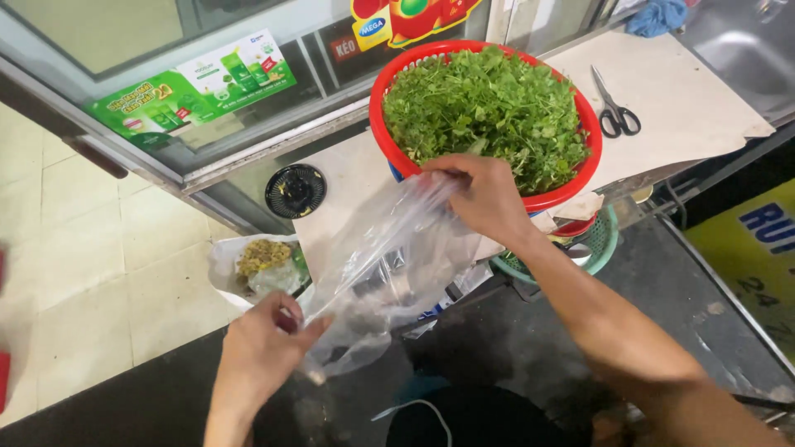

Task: The person sorts herbs from a red basket into a plastic bag and then ties the bag shut.

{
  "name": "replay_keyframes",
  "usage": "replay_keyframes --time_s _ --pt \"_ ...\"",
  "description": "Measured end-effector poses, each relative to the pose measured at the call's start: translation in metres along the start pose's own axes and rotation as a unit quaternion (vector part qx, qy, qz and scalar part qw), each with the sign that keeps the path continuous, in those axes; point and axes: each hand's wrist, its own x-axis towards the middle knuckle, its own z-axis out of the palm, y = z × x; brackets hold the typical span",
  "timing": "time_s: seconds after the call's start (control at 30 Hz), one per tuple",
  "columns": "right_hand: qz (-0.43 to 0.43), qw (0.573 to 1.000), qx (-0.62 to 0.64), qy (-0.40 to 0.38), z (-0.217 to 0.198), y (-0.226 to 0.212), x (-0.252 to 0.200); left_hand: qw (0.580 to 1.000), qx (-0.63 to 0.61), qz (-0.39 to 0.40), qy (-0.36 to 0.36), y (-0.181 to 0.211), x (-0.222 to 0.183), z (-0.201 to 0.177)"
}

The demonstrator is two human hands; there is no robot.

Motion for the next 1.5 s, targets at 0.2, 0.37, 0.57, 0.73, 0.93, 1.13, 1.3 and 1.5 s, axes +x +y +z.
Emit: replay_keyframes --time_s 0.2,0.37,0.57,0.73,0.93,1.13,1.3,1.5 --pt "-0.002 0.989 -0.075 -0.13 -0.008 -0.018 0.028 0.9 -0.362 -0.04 -0.238 -0.114 0.027 0.0" --pt "-0.024 0.931 0.031 -0.363 -0.089 0.005 0.085 0.753 -0.643 -0.087 -0.108 -0.093 0.031 -0.013" --pt "0.164 0.953 -0.158 -0.201 -0.144 0.128 0.166 0.742 -0.655 -0.131 0.06 -0.011 0.023 -0.029" --pt "0.197 0.89 -0.224 -0.345 -0.113 0.134 0.176 0.771 -0.615 -0.104 0.128 0.044 0.026 -0.018" --pt "0.093 0.854 -0.336 -0.386 -0.077 0.125 0.169 0.826 -0.529 -0.096 0.169 0.133 0.033 -0.034" --pt "0.014 0.889 -0.351 -0.295 -0.078 0.169 0.174 0.831 -0.526 -0.036 0.174 0.119 0.046 -0.045" --pt "-0.078 0.92 -0.278 -0.264 -0.098 0.189 0.207 0.874 -0.444 0.008 0.198 0.122 0.067 -0.08" --pt "0.041 0.941 -0.149 -0.3 -0.126 0.161 0.227 0.921 -0.328 0.149 0.147 0.156 0.081 -0.116"
